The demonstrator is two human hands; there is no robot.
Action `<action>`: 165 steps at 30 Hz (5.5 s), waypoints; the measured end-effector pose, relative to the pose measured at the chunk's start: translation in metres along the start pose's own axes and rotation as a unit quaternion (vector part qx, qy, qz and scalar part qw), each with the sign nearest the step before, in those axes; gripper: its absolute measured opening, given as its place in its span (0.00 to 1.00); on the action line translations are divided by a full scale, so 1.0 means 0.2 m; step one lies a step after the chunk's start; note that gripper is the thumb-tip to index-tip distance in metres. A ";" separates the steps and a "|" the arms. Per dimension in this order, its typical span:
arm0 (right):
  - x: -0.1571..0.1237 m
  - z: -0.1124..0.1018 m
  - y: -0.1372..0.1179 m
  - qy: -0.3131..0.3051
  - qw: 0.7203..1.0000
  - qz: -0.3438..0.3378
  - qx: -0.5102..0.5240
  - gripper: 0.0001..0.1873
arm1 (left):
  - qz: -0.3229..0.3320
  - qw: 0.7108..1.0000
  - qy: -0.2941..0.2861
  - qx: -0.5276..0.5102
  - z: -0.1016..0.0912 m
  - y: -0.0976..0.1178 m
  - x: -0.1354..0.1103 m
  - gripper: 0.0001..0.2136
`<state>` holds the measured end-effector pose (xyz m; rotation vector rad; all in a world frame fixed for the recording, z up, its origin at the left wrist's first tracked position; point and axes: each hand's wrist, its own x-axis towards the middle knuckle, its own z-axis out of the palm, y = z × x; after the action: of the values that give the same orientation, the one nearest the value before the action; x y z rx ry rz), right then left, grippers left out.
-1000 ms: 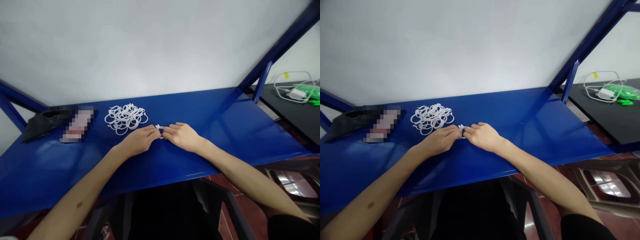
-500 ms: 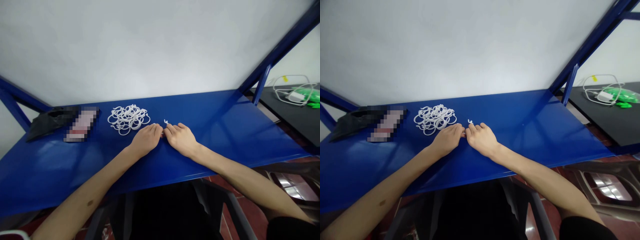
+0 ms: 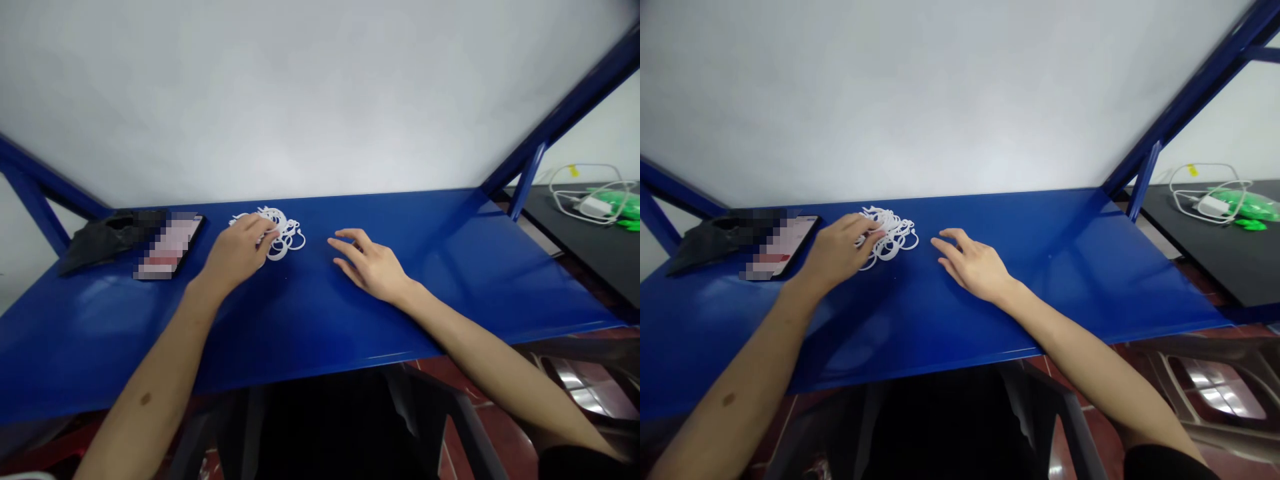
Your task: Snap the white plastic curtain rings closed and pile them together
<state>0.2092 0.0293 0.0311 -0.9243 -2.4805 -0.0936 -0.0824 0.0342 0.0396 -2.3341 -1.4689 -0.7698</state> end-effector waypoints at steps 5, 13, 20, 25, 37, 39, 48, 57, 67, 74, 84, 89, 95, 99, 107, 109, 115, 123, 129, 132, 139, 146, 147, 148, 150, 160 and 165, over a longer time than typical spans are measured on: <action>-0.01 0.02 0.10 -0.029 0.997 0.071 0.023 0.19 | -0.056 0.990 -0.122 -0.042 -0.05 -0.14 -0.04 0.16; -0.02 0.05 0.13 -0.065 0.992 0.088 0.071 0.18 | -0.157 0.988 0.005 -0.008 0.03 -0.17 -0.03 0.21; -0.02 0.07 0.12 -0.072 0.991 0.064 0.089 0.16 | -0.209 0.960 -0.187 -0.022 0.18 -0.16 -0.03 0.37; -0.01 0.09 0.13 -0.072 0.991 0.057 0.101 0.16 | -0.177 0.953 -0.244 -0.016 0.17 -0.13 -0.03 0.40; 0.00 0.11 0.13 -0.082 0.992 0.046 0.082 0.16 | -0.087 0.967 -0.239 -0.027 0.22 0.03 0.01 0.39; -0.01 0.12 0.13 -0.083 0.992 0.043 0.080 0.15 | -0.107 0.961 -0.255 -0.024 0.21 0.02 0.01 0.39; -0.02 0.11 0.17 -0.085 0.994 0.059 0.040 0.17 | -0.115 0.962 -0.247 -0.005 0.15 -0.08 -0.04 0.34; -0.04 0.11 0.32 -0.111 0.963 0.225 -0.100 0.33 | -0.139 0.967 -0.213 0.017 0.18 -0.09 -0.04 0.38; -0.05 0.13 0.36 -0.123 0.959 0.245 -0.076 0.36 | -0.171 0.971 -0.162 0.036 0.18 -0.09 -0.04 0.37; -0.05 0.12 0.36 -0.123 0.960 0.237 -0.080 0.35 | 0.018 0.996 -0.021 -0.079 0.13 0.14 0.00 0.20; -0.03 0.09 0.32 -0.147 0.953 0.247 -0.092 0.34 | 0.132 0.952 -0.217 -0.170 0.19 0.35 -0.05 0.20; -0.03 0.08 0.32 -0.147 0.953 0.247 -0.099 0.34 | 0.122 0.950 -0.220 -0.184 0.20 0.33 -0.05 0.20; -0.03 0.08 0.31 -0.152 0.952 0.247 -0.102 0.34 | 0.125 0.949 -0.219 -0.190 0.22 0.32 -0.05 0.19; -0.03 0.08 0.30 -0.161 0.948 0.258 -0.094 0.35 | 0.138 0.956 -0.195 -0.171 0.23 0.31 -0.05 0.18; -0.03 0.07 0.31 -0.171 0.949 0.247 -0.095 0.35 | 0.047 0.999 -0.016 -0.004 0.24 0.27 -0.03 0.11; -0.03 0.07 0.31 -0.171 0.949 0.250 -0.083 0.35 | 0.021 0.999 -0.003 0.025 0.25 0.25 -0.04 0.10; -0.03 0.07 0.32 -0.167 0.951 0.252 -0.069 0.34 | 0.069 0.998 0.008 -0.006 0.28 0.24 -0.05 0.07; 0.00 0.06 0.18 -0.037 0.983 0.113 0.141 0.19 | 0.186 0.977 0.105 -0.020 0.23 0.30 -0.04 0.04; 0.02 0.09 0.00 0.024 0.917 0.174 0.357 0.09 | 0.237 0.964 0.121 -0.006 0.21 0.34 -0.04 0.04; 0.02 0.10 -0.01 0.050 0.897 0.178 0.402 0.07 | 0.216 0.968 0.123 -0.044 0.20 0.36 -0.05 0.06; 0.00 0.06 0.01 0.067 0.922 0.142 0.353 0.09 | -0.053 0.964 0.053 -0.257 0.15 0.32 -0.02 0.10; -0.01 0.05 -0.02 0.053 0.924 0.147 0.349 0.11 | -0.076 0.940 -0.026 -0.333 0.12 0.30 -0.01 0.06; -0.01 0.05 -0.03 0.049 0.923 0.150 0.352 0.12 | -0.079 0.936 -0.031 -0.341 0.12 0.30 -0.01 0.06; -0.01 0.05 -0.03 0.046 0.921 0.151 0.355 0.12 | -0.081 0.933 -0.038 -0.348 0.11 0.31 -0.02 0.06; -0.01 0.05 -0.03 0.040 0.919 0.146 0.363 0.11 | -0.085 0.929 -0.047 -0.356 0.10 0.33 -0.02 0.05; -0.02 0.03 -0.02 -0.007 0.929 0.084 0.359 0.11 | -0.065 0.936 -0.033 -0.343 0.11 0.39 -0.03 0.07; -0.05 0.04 -0.03 -0.007 0.955 0.006 0.298 0.11 | -0.028 0.943 -0.036 -0.329 0.13 0.38 -0.06 0.08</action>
<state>0.2074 0.0209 0.0199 -0.6705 -2.2955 0.6326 -0.0102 0.0042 0.0149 -2.8158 -1.4716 -1.3806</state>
